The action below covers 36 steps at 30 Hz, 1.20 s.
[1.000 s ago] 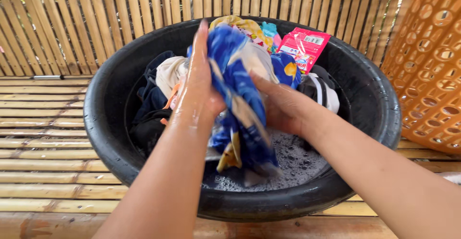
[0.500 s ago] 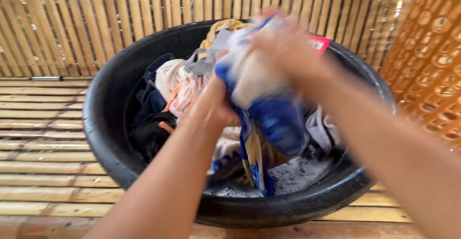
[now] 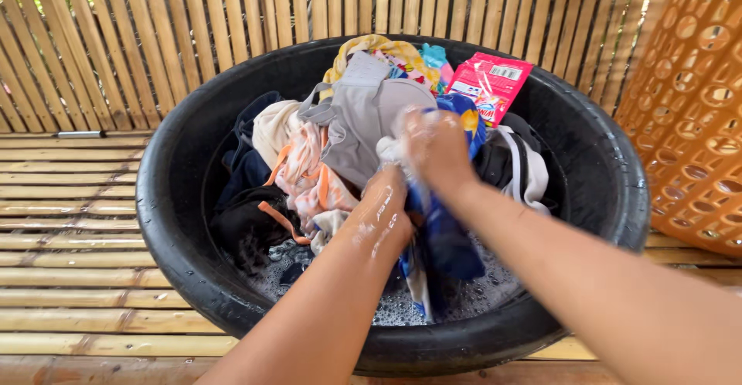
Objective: The person washes clothes in a basin of soapy water by hand, scrubbing individual items, handling soap packets, and then lifting items out to drain.
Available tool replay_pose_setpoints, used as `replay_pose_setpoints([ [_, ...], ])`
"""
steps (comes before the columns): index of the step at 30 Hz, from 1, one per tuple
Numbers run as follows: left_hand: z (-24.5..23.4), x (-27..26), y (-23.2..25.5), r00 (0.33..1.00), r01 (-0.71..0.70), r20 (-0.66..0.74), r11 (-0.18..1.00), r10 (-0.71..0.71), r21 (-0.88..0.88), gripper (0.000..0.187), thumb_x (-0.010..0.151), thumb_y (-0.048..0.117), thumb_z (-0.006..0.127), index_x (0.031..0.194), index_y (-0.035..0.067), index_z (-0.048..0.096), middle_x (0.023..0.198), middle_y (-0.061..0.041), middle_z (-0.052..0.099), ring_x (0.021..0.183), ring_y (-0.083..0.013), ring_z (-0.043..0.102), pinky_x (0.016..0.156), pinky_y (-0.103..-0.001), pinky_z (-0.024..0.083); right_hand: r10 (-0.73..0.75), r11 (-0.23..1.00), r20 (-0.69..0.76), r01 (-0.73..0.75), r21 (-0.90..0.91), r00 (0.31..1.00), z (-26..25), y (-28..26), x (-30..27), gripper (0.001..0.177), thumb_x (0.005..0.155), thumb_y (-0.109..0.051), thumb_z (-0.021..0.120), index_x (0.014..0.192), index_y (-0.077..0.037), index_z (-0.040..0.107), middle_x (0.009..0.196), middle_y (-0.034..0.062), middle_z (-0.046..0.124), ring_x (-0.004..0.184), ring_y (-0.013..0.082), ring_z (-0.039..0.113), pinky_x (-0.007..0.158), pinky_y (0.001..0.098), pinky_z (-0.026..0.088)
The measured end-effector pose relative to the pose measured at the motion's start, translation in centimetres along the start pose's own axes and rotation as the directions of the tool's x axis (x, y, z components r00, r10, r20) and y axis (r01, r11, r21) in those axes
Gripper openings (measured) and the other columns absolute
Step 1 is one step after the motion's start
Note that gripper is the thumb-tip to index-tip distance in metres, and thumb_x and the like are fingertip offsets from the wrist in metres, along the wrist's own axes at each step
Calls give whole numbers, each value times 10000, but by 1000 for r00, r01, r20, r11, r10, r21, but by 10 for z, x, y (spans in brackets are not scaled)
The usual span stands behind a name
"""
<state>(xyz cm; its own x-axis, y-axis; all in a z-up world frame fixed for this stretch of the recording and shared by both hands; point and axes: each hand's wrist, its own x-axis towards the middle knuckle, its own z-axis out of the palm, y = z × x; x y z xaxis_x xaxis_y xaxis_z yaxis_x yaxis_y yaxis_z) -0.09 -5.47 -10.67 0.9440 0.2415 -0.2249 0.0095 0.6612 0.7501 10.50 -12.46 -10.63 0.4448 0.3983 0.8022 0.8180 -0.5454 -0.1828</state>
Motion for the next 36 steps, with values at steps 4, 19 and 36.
replay_pose_setpoints([
  [4,-9,-13,21,991,-35,-86,813,104,581,597,848,492,710,1167,-12,716,943,-147,742,875,-298,715,710,-492,587,237,963,248,-260,64,939,-27,72,-4,221,1042,-189,532,1035,-25,680,1002,188,716,921,306,684,798,437,509],
  [19,-44,20,-13,843,-393,-41,-668,-536,632,763,799,737,607,1343,202,602,1401,-119,570,1273,-324,552,995,-441,516,219,973,941,132,-190,-259,-31,-5,-34,955,763,-425,832,1531,-181,320,1468,109,554,1282,245,580,989,412,528],
  [36,-30,62,26,981,-194,113,830,158,522,626,812,619,707,896,1,763,925,-220,767,808,-319,681,736,-474,541,213,477,746,-734,484,631,-86,59,5,302,933,-222,521,1140,-76,686,1074,46,724,998,192,666,900,358,540],
])
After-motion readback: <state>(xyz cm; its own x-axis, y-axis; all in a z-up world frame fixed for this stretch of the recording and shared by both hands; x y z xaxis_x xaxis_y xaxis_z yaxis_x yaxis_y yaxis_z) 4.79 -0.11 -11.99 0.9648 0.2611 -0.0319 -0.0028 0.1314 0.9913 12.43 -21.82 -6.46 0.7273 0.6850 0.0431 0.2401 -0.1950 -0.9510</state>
